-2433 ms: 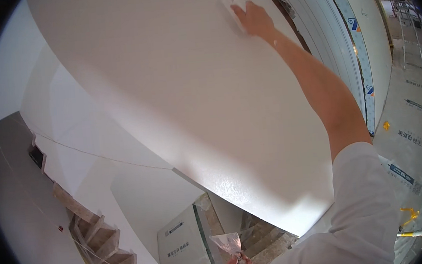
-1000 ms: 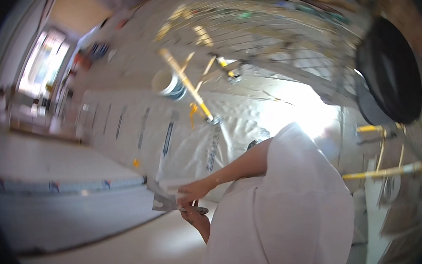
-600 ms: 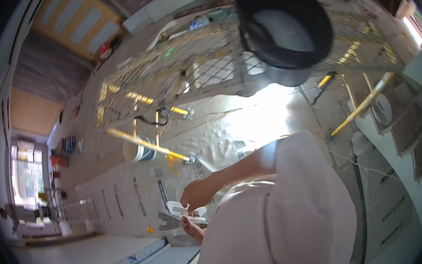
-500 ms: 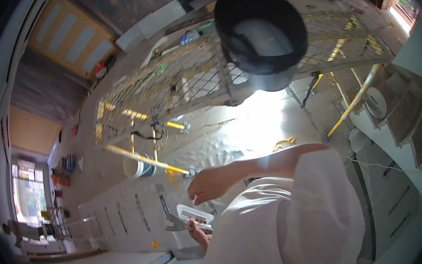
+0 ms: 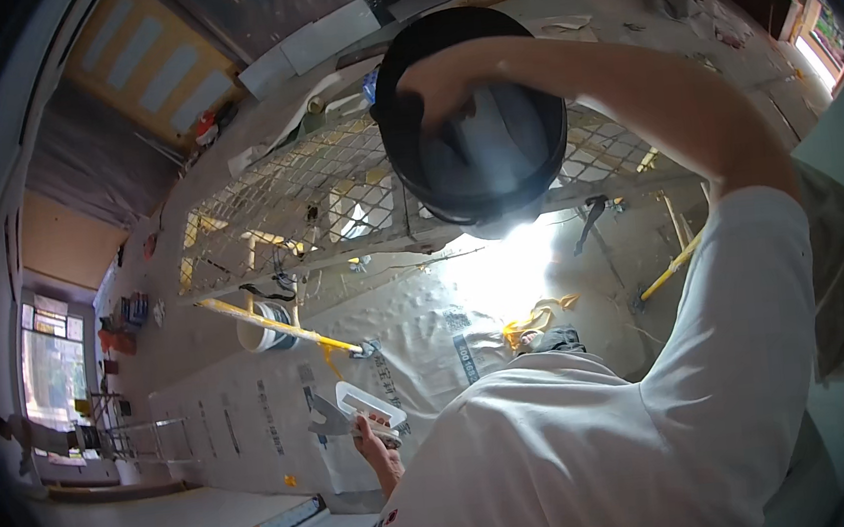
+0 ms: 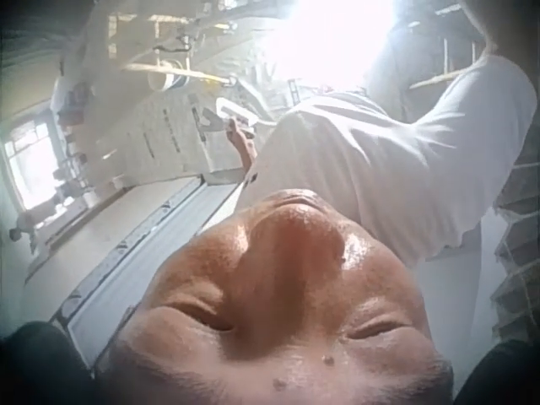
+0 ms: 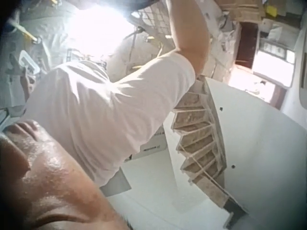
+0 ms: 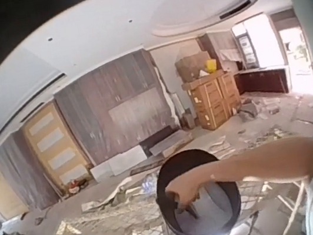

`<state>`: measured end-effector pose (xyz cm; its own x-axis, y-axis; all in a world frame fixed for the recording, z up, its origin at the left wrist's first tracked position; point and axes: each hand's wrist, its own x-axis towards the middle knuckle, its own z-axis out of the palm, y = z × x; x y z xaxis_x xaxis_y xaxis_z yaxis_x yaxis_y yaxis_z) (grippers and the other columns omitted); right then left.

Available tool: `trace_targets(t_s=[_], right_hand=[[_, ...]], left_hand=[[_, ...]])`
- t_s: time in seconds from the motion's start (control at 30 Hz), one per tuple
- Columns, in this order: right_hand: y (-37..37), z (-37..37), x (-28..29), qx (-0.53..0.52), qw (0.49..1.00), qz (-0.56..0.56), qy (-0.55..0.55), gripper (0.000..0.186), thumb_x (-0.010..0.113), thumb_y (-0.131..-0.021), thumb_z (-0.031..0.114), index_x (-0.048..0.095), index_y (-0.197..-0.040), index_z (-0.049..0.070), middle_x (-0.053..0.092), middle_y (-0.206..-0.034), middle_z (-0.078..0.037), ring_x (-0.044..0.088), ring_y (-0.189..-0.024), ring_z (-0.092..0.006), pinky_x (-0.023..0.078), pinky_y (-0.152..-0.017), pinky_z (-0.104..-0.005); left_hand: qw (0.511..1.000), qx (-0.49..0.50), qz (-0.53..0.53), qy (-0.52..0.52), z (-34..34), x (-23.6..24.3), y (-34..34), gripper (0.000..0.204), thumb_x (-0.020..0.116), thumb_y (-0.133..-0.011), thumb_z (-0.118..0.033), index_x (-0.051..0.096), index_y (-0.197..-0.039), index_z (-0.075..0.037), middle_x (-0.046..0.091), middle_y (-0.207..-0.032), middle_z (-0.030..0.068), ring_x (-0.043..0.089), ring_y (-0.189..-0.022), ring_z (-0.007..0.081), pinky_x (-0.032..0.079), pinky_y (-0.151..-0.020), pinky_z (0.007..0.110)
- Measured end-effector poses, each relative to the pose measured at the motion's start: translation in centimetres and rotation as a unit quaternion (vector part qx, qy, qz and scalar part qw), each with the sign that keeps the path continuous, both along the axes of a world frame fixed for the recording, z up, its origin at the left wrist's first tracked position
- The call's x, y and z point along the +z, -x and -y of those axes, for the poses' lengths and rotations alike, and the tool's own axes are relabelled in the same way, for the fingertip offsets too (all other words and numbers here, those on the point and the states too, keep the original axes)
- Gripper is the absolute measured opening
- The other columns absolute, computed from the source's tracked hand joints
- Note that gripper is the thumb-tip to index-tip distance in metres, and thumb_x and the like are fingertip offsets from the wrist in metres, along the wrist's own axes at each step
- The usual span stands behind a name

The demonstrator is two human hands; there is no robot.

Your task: Applying putty or plaster to a wall using a putty knife and then smoothing it with a brush.

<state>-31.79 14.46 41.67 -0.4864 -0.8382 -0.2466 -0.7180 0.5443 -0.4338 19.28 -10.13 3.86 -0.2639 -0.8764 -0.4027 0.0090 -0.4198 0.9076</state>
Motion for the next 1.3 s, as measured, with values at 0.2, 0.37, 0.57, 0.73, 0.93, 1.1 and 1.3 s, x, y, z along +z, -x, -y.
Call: trace_targets(t_s=[0.2,0.37,0.57,0.73,0.93,1.1,1.3], right_hand=[[1.6,0.6,0.4,-0.003,0.996,-0.076,0.037,0.029,0.068,-0.082,0.025,0.063,-0.091,-0.002,0.062,-0.065,-0.009,0.061,-0.048,-0.0193,0.051,-0.044,-0.0310],[3.8,-5.1,3.7,-0.102,0.958,0.034,0.267,0.023,0.059,-0.094,0.027,0.061,-0.101,0.005,0.061,-0.063,-0.004,0.058,-0.044,-0.0099,0.045,-0.039,-0.0214],[1.6,-3.1,1.4,-0.188,0.951,-0.039,0.242,0.022,0.060,-0.092,0.024,0.063,-0.104,0.006,0.062,-0.069,-0.004,0.060,-0.055,-0.0142,0.048,-0.052,-0.0285],[4.9,-0.8,0.9,0.026,0.971,-0.045,0.232,0.033,0.048,-0.098,0.018,0.050,-0.129,0.006,0.063,-0.095,-0.010,0.057,-0.073,-0.0136,0.048,-0.066,-0.0312],[-1.9,11.2,5.1,0.280,0.932,-0.081,0.218,0.029,0.049,-0.098,0.018,0.052,-0.122,0.002,0.063,-0.095,-0.014,0.057,-0.077,-0.0204,0.048,-0.069,-0.0342],[-3.8,14.0,7.3,0.329,0.902,-0.166,0.227,0.027,0.051,-0.097,0.018,0.053,-0.117,-0.001,0.063,-0.095,-0.018,0.058,-0.079,-0.0260,0.049,-0.071,-0.0366],[-8.2,14.8,10.6,0.337,0.859,-0.270,0.274,0.026,0.052,-0.096,0.017,0.055,-0.110,-0.004,0.062,-0.094,-0.022,0.059,-0.082,-0.0328,0.049,-0.074,-0.0395]], left_hand=[[0.998,0.050,-0.003,-0.033,-5.3,-1.5,3.5,0.039,0.065,-0.092,-0.027,0.053,-0.121,-0.005,0.061,-0.097,0.0068,0.061,-0.082,0.0183,0.053,-0.072,0.035],[0.997,0.061,-0.014,-0.033,-5.6,-3.2,4.2,0.038,0.064,-0.092,-0.026,0.053,-0.122,-0.005,0.061,-0.099,0.0070,0.061,-0.082,0.0178,0.053,-0.072,0.033],[0.995,0.076,-0.071,0.014,-5.9,-1.3,4.2,0.018,0.061,-0.092,-0.023,0.061,-0.100,-0.007,0.056,-0.078,0.0010,0.055,-0.068,0.0112,0.047,-0.059,0.029],[0.993,0.076,-0.086,0.012,-4.8,-6.2,7.6,0.021,0.069,-0.088,-0.023,0.064,-0.099,-0.006,0.064,-0.086,0.0026,0.060,-0.071,0.0123,0.049,-0.060,0.029],[0.979,0.147,-0.140,-0.003,-7.6,-6.3,4.4,0.015,0.070,-0.088,-0.021,0.062,-0.090,-0.009,0.057,-0.073,-0.0035,0.052,-0.062,0.0067,0.044,-0.055,0.024],[0.978,0.145,-0.147,0.031,-5.5,-5.5,3.8,0.019,0.070,-0.087,-0.025,0.062,-0.089,-0.008,0.057,-0.072,-0.0034,0.051,-0.063,0.0064,0.044,-0.057,0.025],[0.985,0.126,-0.100,0.066,-2.5,-4.0,-0.1,0.025,0.071,-0.086,-0.029,0.065,-0.095,-0.007,0.063,-0.077,0.0001,0.054,-0.065,0.0093,0.046,-0.060,0.027]])
